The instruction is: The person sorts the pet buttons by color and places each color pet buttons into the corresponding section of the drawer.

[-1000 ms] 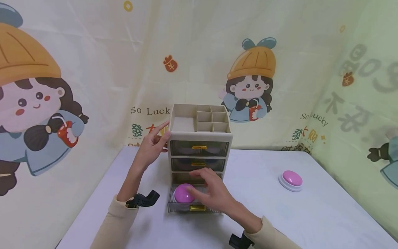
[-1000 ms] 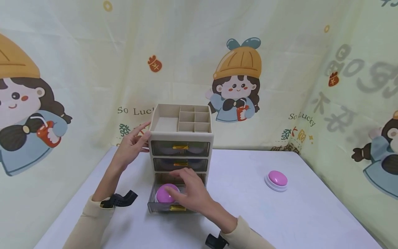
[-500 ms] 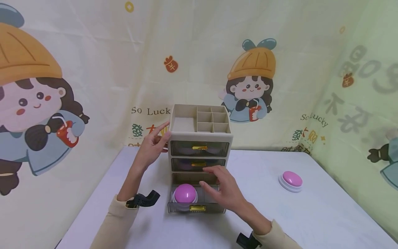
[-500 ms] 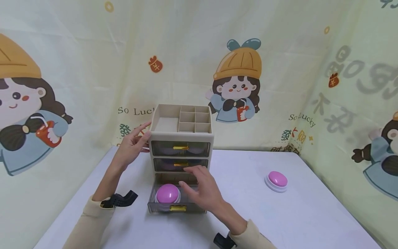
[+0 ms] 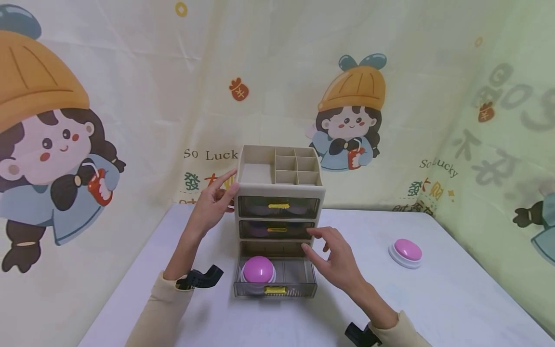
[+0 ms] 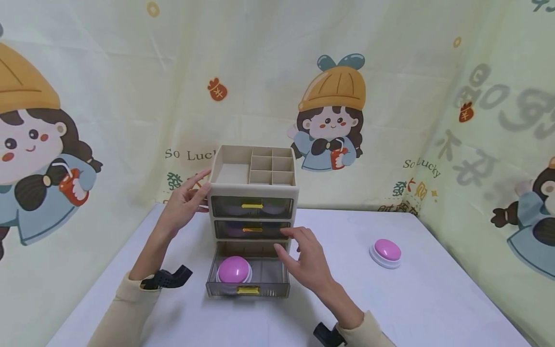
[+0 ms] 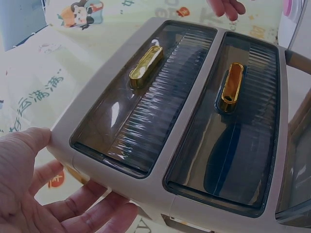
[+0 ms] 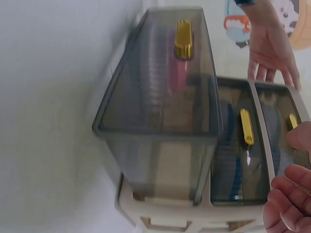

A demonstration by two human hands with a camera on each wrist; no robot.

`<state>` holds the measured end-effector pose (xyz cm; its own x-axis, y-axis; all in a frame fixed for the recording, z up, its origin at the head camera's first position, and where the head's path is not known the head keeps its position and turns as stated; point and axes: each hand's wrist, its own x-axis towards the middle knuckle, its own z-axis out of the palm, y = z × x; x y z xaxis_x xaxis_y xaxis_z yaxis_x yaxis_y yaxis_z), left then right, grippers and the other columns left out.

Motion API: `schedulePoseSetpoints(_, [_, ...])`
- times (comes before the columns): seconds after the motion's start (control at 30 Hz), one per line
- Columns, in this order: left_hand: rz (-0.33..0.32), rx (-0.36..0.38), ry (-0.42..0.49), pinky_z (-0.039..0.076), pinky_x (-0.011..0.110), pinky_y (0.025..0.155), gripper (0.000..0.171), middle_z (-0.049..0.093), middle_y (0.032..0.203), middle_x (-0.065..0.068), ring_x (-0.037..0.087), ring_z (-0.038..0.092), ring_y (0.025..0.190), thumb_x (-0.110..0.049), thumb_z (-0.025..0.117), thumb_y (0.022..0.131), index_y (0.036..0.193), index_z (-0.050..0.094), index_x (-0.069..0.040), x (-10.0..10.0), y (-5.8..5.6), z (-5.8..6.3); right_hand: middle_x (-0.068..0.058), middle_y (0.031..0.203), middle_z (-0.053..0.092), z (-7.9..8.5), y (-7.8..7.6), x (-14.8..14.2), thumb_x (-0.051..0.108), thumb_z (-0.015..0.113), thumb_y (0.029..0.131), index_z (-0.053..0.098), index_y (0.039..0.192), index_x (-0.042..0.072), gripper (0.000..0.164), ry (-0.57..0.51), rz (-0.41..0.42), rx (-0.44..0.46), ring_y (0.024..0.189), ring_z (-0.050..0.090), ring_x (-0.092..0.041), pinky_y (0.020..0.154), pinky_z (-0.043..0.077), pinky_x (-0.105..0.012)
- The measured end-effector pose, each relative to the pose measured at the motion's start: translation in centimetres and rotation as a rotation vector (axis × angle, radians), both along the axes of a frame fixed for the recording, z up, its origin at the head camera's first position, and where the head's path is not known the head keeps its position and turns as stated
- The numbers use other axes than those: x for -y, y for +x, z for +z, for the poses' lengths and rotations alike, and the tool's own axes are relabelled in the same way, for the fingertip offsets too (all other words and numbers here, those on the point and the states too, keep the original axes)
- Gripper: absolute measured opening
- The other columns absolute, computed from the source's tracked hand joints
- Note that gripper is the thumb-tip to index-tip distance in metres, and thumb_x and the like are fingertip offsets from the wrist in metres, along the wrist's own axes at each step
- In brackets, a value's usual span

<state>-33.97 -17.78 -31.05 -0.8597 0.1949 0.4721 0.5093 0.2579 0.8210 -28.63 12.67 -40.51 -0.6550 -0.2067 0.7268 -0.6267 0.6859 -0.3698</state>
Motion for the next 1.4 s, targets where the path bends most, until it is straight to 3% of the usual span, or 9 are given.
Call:
schedulePoseSetpoints(0.27, [0.004,0.003,-0.004,0.057,0.047,0.076,0.049,0.064,0.113,0.023,0.033,0.068,0.090,-0.029,0.053,0.099,0.146,0.041,-0.022,-0.1,0.1,0.0,0.003,0.105,0.064,0.3,-0.1,-1.4,0.022,0.077,0.081,0.065,0.115,0.011,0.037,0.006,-0.074,0.007,0.095,0.055,-0.011,0.063,0.051,-0.027])
schedulePoseSetpoints(0.5, [0.003,0.006,-0.002,0.056,0.047,0.077,0.049,0.064,0.114,0.023,0.033,0.068,0.091,-0.029,0.053,0.099,0.146,0.041,-0.022,-0.1,0.2,0.1,0.002,0.105,0.065,0.0,-0.6,-2.3,0.027,0.077,0.080,0.066,0.114,0.012,0.038,0.100,-0.159,-0.019,0.097,0.055,-0.013,0.063,0.050,-0.027])
schedulePoseSetpoints(0.67, [-0.004,0.004,0.002,0.056,0.049,0.077,0.049,0.064,0.113,0.023,0.033,0.068,0.090,-0.028,0.053,0.099,0.146,0.041,-0.021,-0.1,0.1,0.1,-0.002,0.104,0.066,-0.4,-1.1,-3.1,0.021,0.077,0.080,0.065,0.112,0.010,0.035,0.065,-0.131,-0.026,0.093,0.057,-0.016,0.062,0.050,-0.029])
schedulePoseSetpoints(0.77, [0.000,0.002,0.001,0.056,0.048,0.077,0.049,0.064,0.112,0.023,0.033,0.068,0.090,-0.028,0.053,0.099,0.146,0.041,-0.021,-0.1,0.2,0.1,-0.004,0.105,0.067,-0.4,-1.4,-3.5,0.020,0.077,0.081,0.065,0.112,0.010,0.034,-0.005,-0.107,0.027,0.092,0.059,-0.018,0.062,0.052,-0.032])
schedulePoseSetpoints(1.03, [0.009,0.003,-0.006,0.056,0.047,0.077,0.050,0.064,0.114,0.023,0.033,0.068,0.091,-0.029,0.053,0.099,0.146,0.040,-0.022,-0.1,0.2,0.1,-0.001,0.105,0.069,-0.2,-1.8,-4.8,0.034,0.070,0.087,0.066,0.109,0.016,0.029,-0.198,-0.115,0.284,0.094,0.062,-0.015,0.072,0.052,-0.028])
schedulePoseSetpoints(1.4, [0.001,0.011,0.001,0.056,0.048,0.077,0.050,0.062,0.116,0.023,0.034,0.068,0.092,-0.029,0.053,0.099,0.146,0.040,-0.022,-0.1,0.0,0.0,0.000,0.103,0.068,-1.0,-2.7,-6.7,0.036,0.070,0.087,0.066,0.109,0.014,0.031,-0.226,-0.174,0.317,0.094,0.060,-0.015,0.072,0.050,-0.026])
